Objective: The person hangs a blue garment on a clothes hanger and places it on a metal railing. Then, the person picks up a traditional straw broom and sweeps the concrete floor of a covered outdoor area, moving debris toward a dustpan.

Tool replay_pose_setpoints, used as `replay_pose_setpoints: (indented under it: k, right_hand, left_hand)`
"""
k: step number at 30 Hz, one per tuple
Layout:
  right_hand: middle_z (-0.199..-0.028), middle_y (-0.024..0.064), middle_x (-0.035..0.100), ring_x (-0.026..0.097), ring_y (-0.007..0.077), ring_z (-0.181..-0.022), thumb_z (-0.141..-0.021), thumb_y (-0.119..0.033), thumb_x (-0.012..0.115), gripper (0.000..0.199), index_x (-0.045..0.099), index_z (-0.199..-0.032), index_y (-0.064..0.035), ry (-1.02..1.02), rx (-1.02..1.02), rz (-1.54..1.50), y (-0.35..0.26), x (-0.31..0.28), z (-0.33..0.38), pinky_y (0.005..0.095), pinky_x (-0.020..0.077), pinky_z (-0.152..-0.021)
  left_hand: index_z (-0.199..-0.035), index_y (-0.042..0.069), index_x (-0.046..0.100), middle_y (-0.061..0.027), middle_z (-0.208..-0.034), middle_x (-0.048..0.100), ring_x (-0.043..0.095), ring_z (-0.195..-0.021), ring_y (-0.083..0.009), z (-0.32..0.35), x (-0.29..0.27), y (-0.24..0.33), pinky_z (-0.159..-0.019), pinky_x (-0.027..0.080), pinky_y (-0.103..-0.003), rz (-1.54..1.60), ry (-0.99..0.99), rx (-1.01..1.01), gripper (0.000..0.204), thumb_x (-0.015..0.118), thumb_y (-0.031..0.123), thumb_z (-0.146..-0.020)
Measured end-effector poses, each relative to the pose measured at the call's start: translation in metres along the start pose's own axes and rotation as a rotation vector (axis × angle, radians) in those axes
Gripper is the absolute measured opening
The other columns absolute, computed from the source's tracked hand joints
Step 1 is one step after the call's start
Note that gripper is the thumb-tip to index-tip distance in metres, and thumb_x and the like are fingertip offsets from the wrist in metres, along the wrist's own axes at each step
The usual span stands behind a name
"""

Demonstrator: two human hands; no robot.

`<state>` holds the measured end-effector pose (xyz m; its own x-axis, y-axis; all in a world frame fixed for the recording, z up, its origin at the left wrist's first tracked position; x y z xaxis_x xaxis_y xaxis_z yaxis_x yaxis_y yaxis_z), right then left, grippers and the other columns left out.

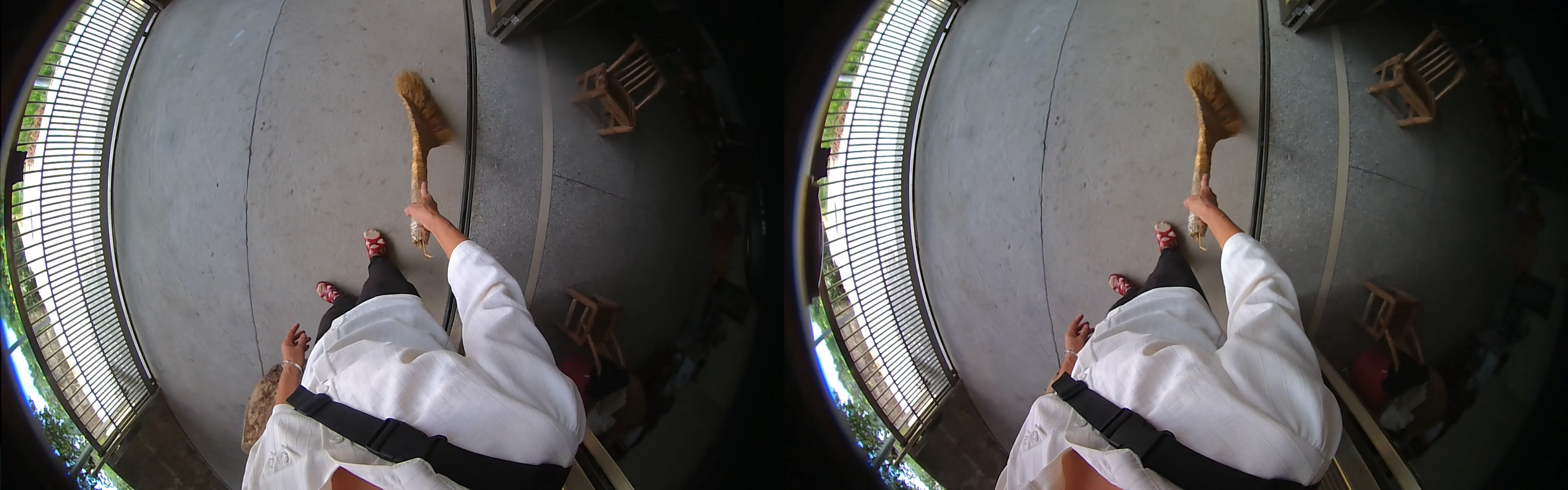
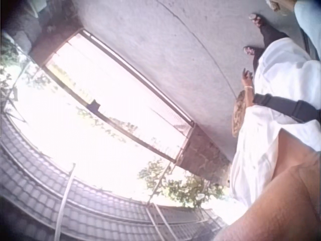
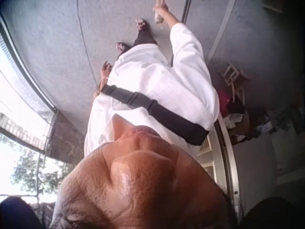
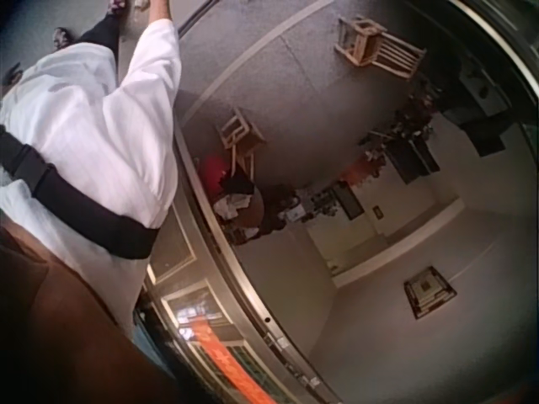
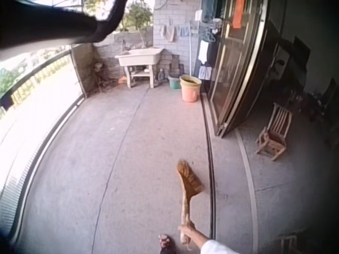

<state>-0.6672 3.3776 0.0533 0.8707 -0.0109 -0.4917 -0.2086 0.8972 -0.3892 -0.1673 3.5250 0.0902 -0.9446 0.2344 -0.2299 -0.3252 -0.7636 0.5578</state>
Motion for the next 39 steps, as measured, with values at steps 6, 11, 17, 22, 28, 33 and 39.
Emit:
replay_pose_setpoints:
  k: [6,11,17,22,28,33,39]
  right_hand:
    - [-0.063,0.0069,0.051,0.047,0.0156,-0.038,-0.063,0.001,0.058,0.090,0.014,-0.140,-0.0134,-0.327,-0.154,-0.433,-0.013,-0.045,0.072,0.0294,0.0415,-0.035]
    - [-0.063,0.0075,0.052,0.050,0.0179,-0.041,-0.061,0.001,0.057,0.091,0.013,-0.140,-0.0108,-0.217,-0.214,-0.476,-0.040,-0.038,0.038,0.0309,0.0441,-0.037]
    - [-0.094,0.0179,0.056,0.060,0.0257,-0.064,-0.059,-0.001,0.059,0.093,0.013,-0.139,-0.0107,-0.012,-0.071,-0.385,-0.102,0.013,-0.044,0.0360,0.0518,-0.054]
    - [-0.125,0.0187,0.043,0.045,0.0326,-0.113,-0.059,-0.006,0.061,0.093,0.013,-0.139,-0.0105,-0.057,-0.123,-0.043,-0.144,0.115,-0.002,0.0360,0.0433,-0.091]
    - [-0.123,0.0196,0.047,0.045,0.0332,-0.114,-0.062,-0.011,0.064,0.092,0.014,-0.139,-0.0116,-0.307,-0.319,0.346,-0.178,0.238,0.059,0.0332,0.0398,-0.093]
    - [-0.080,0.0123,0.057,0.056,0.0205,-0.056,-0.064,0.000,0.060,0.093,0.010,-0.140,-0.0147,-0.768,-0.279,0.160,-0.199,0.258,0.085,0.0323,0.0481,-0.047]
    - [-0.062,0.0087,0.052,0.049,0.0166,-0.041,-0.067,0.004,0.057,0.090,0.008,-0.140,-0.0134,-0.738,-0.357,0.029,-0.182,0.235,0.126,0.0316,0.0426,-0.035]
  left_hand:
    - [-0.123,0.009,0.045,-0.0104,-0.101,0.059,0.062,-0.080,-0.0159,-0.018,0.003,0.031,-0.063,0.050,-0.027,0.003,0.062,-0.016,0.041,0.055,0.011,-0.084]
    - [-0.123,0.009,0.047,-0.0105,-0.102,0.059,0.062,-0.079,-0.0171,-0.028,-0.001,0.038,-0.065,0.051,-0.028,0.022,0.067,0.015,0.041,0.054,0.011,-0.083]
    - [-0.123,0.008,0.047,-0.0123,-0.102,0.059,0.062,-0.081,-0.0168,-0.023,-0.007,0.033,-0.065,0.050,-0.027,0.015,0.074,0.030,0.041,0.054,0.011,-0.082]
    - [-0.124,0.009,0.046,-0.0126,-0.102,0.059,0.061,-0.081,-0.0171,-0.006,-0.029,-0.024,-0.064,0.051,-0.027,0.130,0.145,-0.019,0.043,0.055,0.010,-0.082]
    - [-0.124,0.010,0.045,-0.0102,-0.103,0.058,0.060,-0.083,-0.0164,0.021,-0.054,-0.074,-0.066,0.049,-0.028,0.234,0.221,-0.164,0.043,0.054,0.010,-0.083]
    - [-0.125,0.011,0.044,-0.0092,-0.104,0.057,0.060,-0.083,-0.0159,0.022,-0.068,-0.090,-0.068,0.048,-0.028,0.320,0.254,-0.212,0.044,0.055,0.013,-0.083]
    - [-0.125,0.010,0.045,-0.0107,-0.106,0.057,0.059,-0.085,-0.0160,0.006,-0.078,-0.075,-0.067,0.048,-0.027,0.380,0.233,-0.159,0.044,0.055,0.012,-0.082]
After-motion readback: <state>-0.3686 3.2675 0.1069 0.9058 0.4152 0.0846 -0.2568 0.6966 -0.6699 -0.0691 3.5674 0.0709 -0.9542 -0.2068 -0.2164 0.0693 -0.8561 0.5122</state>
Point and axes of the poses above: each hand's wrist, its own z-axis away from the middle knuckle, its own x-axis out of the palm, y = z × x, the point moved 1 cm from there along -z, towards the middle knuckle
